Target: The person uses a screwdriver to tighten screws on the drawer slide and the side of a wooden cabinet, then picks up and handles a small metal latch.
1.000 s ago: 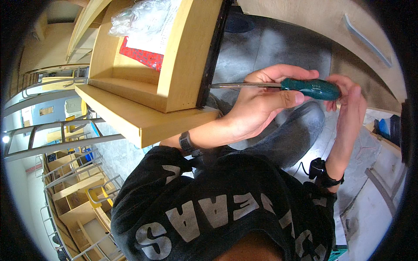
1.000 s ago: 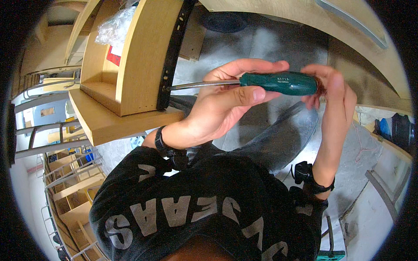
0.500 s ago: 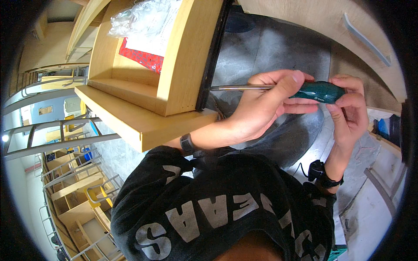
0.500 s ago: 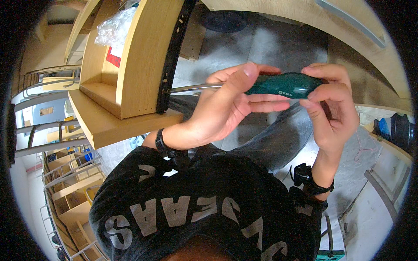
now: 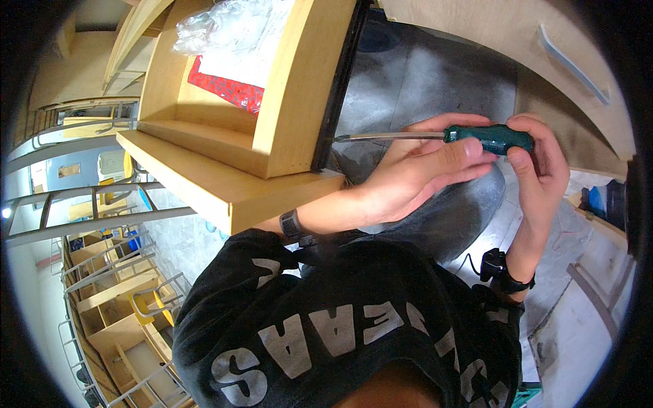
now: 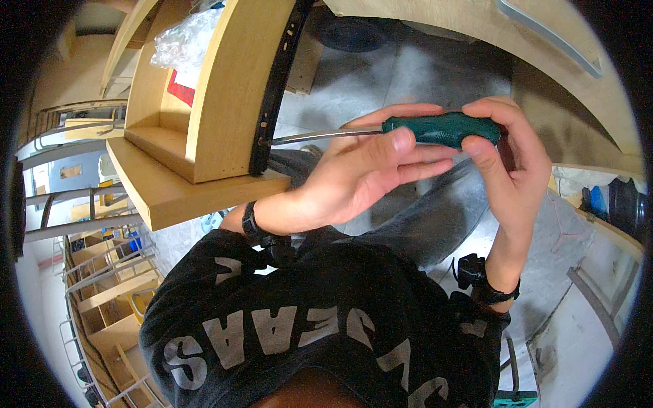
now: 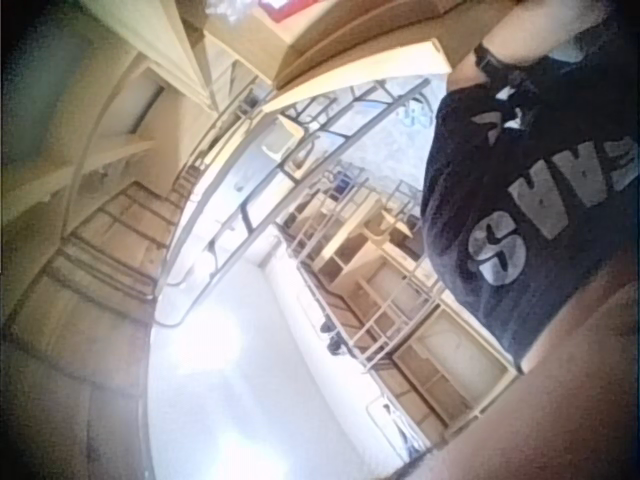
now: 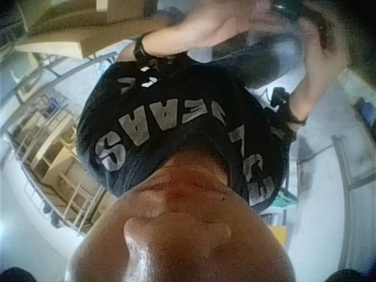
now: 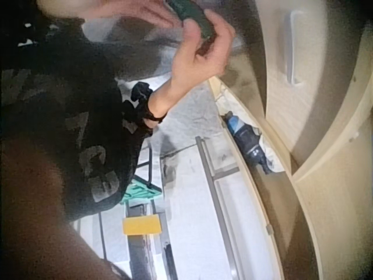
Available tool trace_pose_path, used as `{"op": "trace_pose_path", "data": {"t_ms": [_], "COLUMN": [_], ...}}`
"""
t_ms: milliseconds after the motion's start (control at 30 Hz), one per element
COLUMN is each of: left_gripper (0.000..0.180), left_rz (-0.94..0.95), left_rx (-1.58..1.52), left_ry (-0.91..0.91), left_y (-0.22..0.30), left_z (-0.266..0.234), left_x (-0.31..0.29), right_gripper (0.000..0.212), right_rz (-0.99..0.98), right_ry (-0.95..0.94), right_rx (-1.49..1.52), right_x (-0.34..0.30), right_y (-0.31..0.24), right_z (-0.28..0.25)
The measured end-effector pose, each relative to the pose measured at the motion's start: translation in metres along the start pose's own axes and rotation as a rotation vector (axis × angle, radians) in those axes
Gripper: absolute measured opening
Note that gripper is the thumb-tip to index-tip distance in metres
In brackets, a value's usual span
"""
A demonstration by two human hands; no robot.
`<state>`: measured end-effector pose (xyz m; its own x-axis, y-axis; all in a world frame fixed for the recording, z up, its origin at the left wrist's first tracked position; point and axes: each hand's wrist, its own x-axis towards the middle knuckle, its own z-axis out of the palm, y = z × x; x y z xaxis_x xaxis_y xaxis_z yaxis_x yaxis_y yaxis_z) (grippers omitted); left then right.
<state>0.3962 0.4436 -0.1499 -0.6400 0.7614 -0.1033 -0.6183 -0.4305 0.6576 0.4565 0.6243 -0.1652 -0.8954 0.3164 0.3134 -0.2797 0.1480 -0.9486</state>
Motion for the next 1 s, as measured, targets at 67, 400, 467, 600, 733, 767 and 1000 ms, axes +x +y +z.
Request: {"op": "trace_pose_path", "data": {"t_ms": [67,400,467,600,733,767,1000], "left_gripper": [0.039,0.025,0.024,0.029,0.031,0.031,0.028], "left_rz": [-0.096,0.082,0.098,0.188,0.178,0.178,0.114], "left_rx": [-0.091,0.041,0.036,0.274,0.433,0.422,1.123], "left_ry": [-0.035,0.05,-0.043,0.036,0.065,0.059,-0.088], "left_y": [0.0,0.004,0.005,-0.01,-0.003,-0.005,-0.002], "left_z": [0.003,-0.004,-0.01,-0.013,-0.012,-0.012,-0.02], "left_x": [0.002,-0.008,-0.009,0.013,0.015,0.017,0.008], "right_gripper": [0.026,0.022,0.024,0.024,0.014,0.014,0.016], "right_rz": [-0.231,-0.567,-0.616,-0.688,-0.812,-0.788,-0.717], "right_ry": [-0.153,-0.222,-0.357,-0.329,-0.263,-0.301,-0.315], "right_rx": [-0.054,-0.436,-0.458,-0.508,-0.481,-0.521,-0.425], "right_x": [0.004,0.015,0.02,0.027,0.03,0.03,0.03], "right_y": [0.001,-0.062,-0.063,-0.043,-0.035,-0.036,-0.043], "right_z": [-0.012,0.044,0.08,0.118,0.133,0.131,0.137]}}
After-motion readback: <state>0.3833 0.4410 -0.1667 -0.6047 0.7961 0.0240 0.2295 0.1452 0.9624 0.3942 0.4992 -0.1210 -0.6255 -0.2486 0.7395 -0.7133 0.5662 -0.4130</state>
